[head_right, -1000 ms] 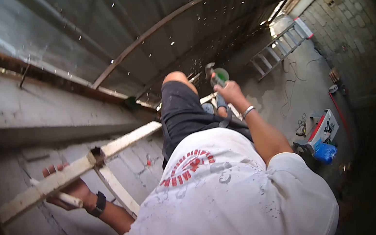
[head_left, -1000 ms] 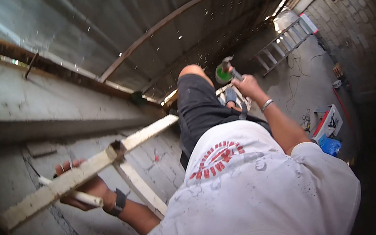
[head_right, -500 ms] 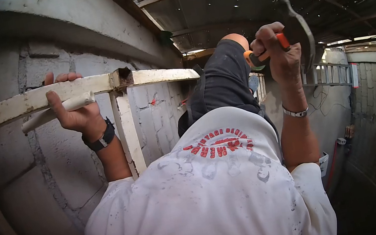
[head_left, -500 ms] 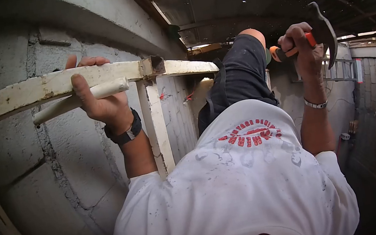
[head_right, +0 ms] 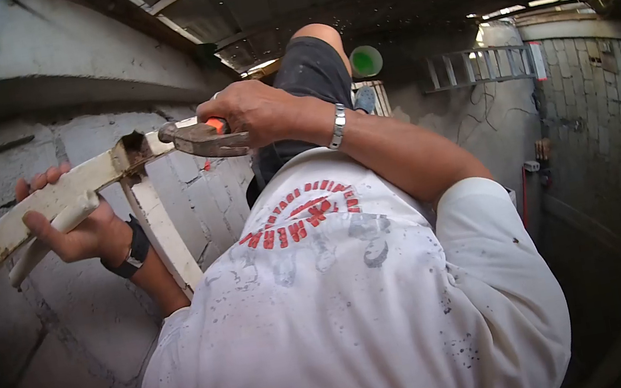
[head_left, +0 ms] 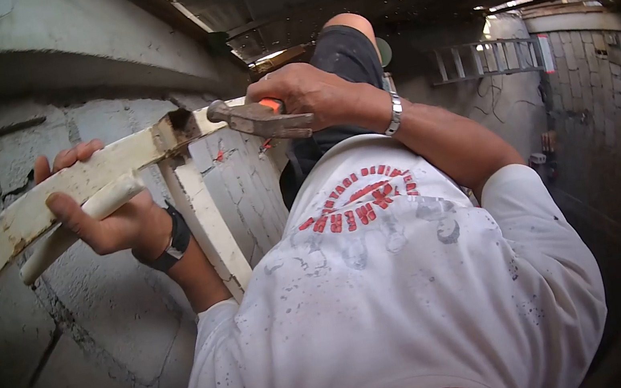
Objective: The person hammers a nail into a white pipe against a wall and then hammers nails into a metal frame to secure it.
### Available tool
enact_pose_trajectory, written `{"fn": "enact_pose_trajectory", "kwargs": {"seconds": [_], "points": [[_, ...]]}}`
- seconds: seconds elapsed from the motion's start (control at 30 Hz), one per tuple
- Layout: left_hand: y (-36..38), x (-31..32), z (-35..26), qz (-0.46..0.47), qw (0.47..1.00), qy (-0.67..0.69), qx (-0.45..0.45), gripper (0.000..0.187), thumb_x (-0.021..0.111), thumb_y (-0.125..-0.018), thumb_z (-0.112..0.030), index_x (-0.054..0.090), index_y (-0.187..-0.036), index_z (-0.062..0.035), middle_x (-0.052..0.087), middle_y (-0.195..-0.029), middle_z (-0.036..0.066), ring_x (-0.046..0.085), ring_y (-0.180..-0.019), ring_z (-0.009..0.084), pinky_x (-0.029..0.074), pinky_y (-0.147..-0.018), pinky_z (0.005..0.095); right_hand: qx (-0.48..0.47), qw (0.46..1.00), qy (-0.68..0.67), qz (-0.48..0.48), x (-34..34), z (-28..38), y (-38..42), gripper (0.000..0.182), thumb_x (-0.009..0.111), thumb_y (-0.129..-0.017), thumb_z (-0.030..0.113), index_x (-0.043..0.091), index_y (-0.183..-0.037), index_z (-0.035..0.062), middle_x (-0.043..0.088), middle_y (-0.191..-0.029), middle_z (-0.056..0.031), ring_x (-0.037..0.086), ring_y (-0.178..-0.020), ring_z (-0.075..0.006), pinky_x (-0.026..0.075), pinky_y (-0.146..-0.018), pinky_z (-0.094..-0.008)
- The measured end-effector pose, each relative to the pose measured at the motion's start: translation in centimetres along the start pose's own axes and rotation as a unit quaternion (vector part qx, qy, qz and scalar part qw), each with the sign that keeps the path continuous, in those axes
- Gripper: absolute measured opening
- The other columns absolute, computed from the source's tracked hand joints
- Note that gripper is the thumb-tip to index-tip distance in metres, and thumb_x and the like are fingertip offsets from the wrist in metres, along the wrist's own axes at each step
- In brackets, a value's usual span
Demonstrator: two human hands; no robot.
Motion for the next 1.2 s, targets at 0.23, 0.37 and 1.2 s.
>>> {"fn": "enact_pose_trajectory", "kwargs": {"seconds": [0.23, 0.37, 1.2], "points": [[-0.2, 0.2, -0.2, -0.04, 0.999, -0.002, -0.007, 0.059, 0.066, -0.075, -0.036, 0.047, -0.112, 0.0052, 0.049, -0.085, 0.013, 0.052, -0.079, 0.0247, 0.041, -0.077, 0.04, 0.008, 0.975, 0.222, -0.006, 0.4, -4.3, 1.8, 0.024, 0.072, -0.069, 0.023, 0.056, -0.082, 0.0102, 0.059, -0.072, -0.0103, 0.062, -0.073, -0.0307, 0.046, -0.063, -0.0407], [-0.1, 0.2, -0.4, -0.022, 0.998, 0.022, -0.045, 0.05, 0.057, -0.08, -0.036, 0.045, -0.108, 0.0034, 0.047, -0.087, 0.011, 0.049, -0.082, 0.0234, 0.04, -0.081, 0.0389, 0.047, 0.977, 0.206, 0.012, 0.7, -7.0, 3.3, 0.022, 0.07, -0.069, 0.018, 0.057, -0.084, 0.0091, 0.061, -0.075, -0.0113, 0.063, -0.074, -0.0315, 0.047, -0.064, -0.0414], [-0.8, -0.8, 0.2, 0.001, 1.0, 0.004, 0.002, 0.049, 0.058, -0.078, -0.038, 0.048, -0.105, 0.0006, 0.05, -0.088, 0.013, 0.052, -0.082, 0.026, 0.04, -0.081, 0.0439, 0.131, 0.964, 0.23, 0.037, 1.6, -8.2, 4.5, 0.02, 0.07, -0.066, 0.015, 0.063, -0.083, 0.0062, 0.065, -0.076, -0.0135, 0.065, -0.077, -0.031, 0.05, -0.066, -0.0407]]}}
Point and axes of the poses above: each hand's wrist, its own y-axis away from the middle knuckle, its own x-axis out of the palm, z = x × y, the point moved 1 cm from there along -y, towards the middle knuckle
